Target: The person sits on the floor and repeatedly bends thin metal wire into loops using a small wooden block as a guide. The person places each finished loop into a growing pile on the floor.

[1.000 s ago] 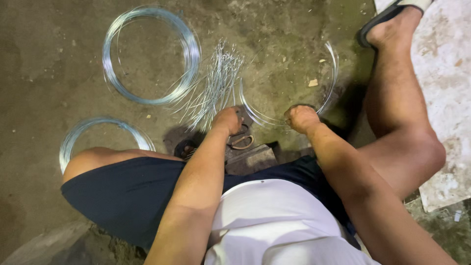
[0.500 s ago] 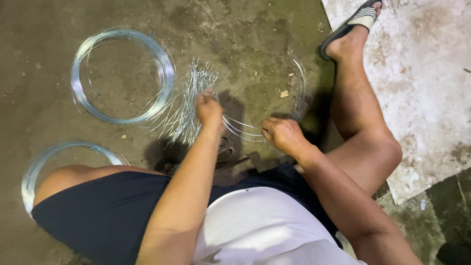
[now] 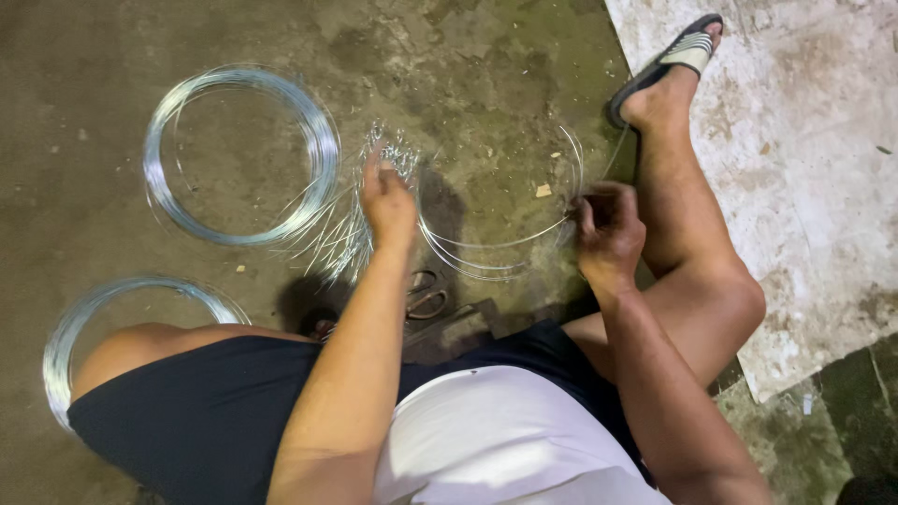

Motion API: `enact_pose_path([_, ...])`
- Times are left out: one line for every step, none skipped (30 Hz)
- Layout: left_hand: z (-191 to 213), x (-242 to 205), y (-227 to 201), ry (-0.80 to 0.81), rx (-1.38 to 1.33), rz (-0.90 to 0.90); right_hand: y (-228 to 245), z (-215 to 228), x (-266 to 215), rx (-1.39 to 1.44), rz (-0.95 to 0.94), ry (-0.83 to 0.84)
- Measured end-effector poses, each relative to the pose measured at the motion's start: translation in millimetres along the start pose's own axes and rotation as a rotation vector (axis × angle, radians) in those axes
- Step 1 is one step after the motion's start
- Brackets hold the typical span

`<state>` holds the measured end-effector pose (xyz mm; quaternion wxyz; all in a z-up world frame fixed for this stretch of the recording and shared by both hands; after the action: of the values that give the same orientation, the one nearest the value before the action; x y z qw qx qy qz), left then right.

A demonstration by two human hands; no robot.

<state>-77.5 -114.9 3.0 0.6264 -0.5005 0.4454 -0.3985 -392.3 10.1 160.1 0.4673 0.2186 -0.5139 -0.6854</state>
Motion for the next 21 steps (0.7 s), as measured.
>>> enact_pose_path([-11, -5, -5, 0.069, 0.123, -0.043, 3, -4, 1, 0.004, 0.020, 0.001])
enact_pose_path([-21, -8, -11, 0.138, 0.246, -0.086, 7, -7, 0, 0.008, 0.040, 0.001])
enact_pose_path([-26, -10, -21, 0.157, 0.204, -0.144, 11, -9, -2, 0.008, 0.058, 0.000])
enact_pose_path([-31, -12, -32, 0.176, 0.162, -0.202, 14, -16, -4, -0.007, 0.063, 0.060])
enact_pose_path([-36, -14, -44, 0.197, 0.120, -0.261, 16, -24, -7, -0.021, 0.068, 0.119])
enact_pose_path([-38, -16, -50, 0.222, 0.162, -0.250, 18, -31, -11, -0.036, 0.073, 0.178])
enact_pose_path([-37, -19, -56, 0.245, 0.205, -0.239, 20, -36, -15, -0.042, 0.072, 0.215])
enact_pose_path([-37, -22, -62, 0.268, 0.248, -0.228, 21, -42, -19, -0.049, 0.071, 0.252])
enact_pose_path([-39, -24, -67, 0.304, 0.253, -0.199, 21, -48, -23, -0.056, 0.070, 0.288])
enact_pose_path([-40, -26, -72, 0.339, 0.259, -0.169, 27, -53, -26, -0.018, 0.138, 0.312])
enact_pose_path([-44, -27, -76, 0.375, 0.263, -0.140, 32, -57, -30, 0.018, 0.207, 0.335])
enact_pose_path([-44, -28, -82, 0.371, 0.225, -0.138, 36, -61, -34, 0.054, 0.274, 0.359])
enact_pose_path([-45, -30, -87, 0.367, 0.188, -0.135, 24, -64, -35, 0.012, 0.190, 0.355])
enact_pose_path([-45, -30, -90, 0.362, 0.151, -0.132, 11, -68, -35, -0.030, 0.106, 0.353])
enact_pose_path([-44, -31, -95, 0.336, 0.164, -0.165, -2, -71, -37, -0.072, 0.021, 0.350])
enact_pose_path([-42, -31, -100, 0.310, 0.178, -0.198, -18, -81, -42, 0.014, -0.110, 0.434])
enact_pose_path([-40, -33, -103, 0.286, 0.191, -0.231, -33, -92, -49, 0.101, -0.242, 0.515])
enact_pose_path([-42, -35, -106, 0.299, 0.150, -0.254, -46, -101, -59, 0.189, -0.375, 0.594])
enact_pose_path([-45, -37, -109, 0.313, 0.107, -0.278, -50, -112, -71, 0.234, -0.417, 0.736])
enact_pose_path([-47, -40, -113, 0.327, 0.065, -0.302, -53, -124, -85, 0.279, -0.461, 0.877])
enact_pose_path([-53, -41, -100, 0.382, 0.007, -0.144, -53, -133, -100, 0.324, -0.506, 1.019])
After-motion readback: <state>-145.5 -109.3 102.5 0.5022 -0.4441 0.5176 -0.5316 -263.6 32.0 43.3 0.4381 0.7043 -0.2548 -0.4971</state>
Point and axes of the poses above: each hand's wrist, its own x-axis towards the middle knuckle, its own z-axis out of the back of the hand, y = z × x, the point moved 9 cm from there along x, towards the middle knuckle, and after that the axes turned 8 degrees about x, right-handed, at the moved point
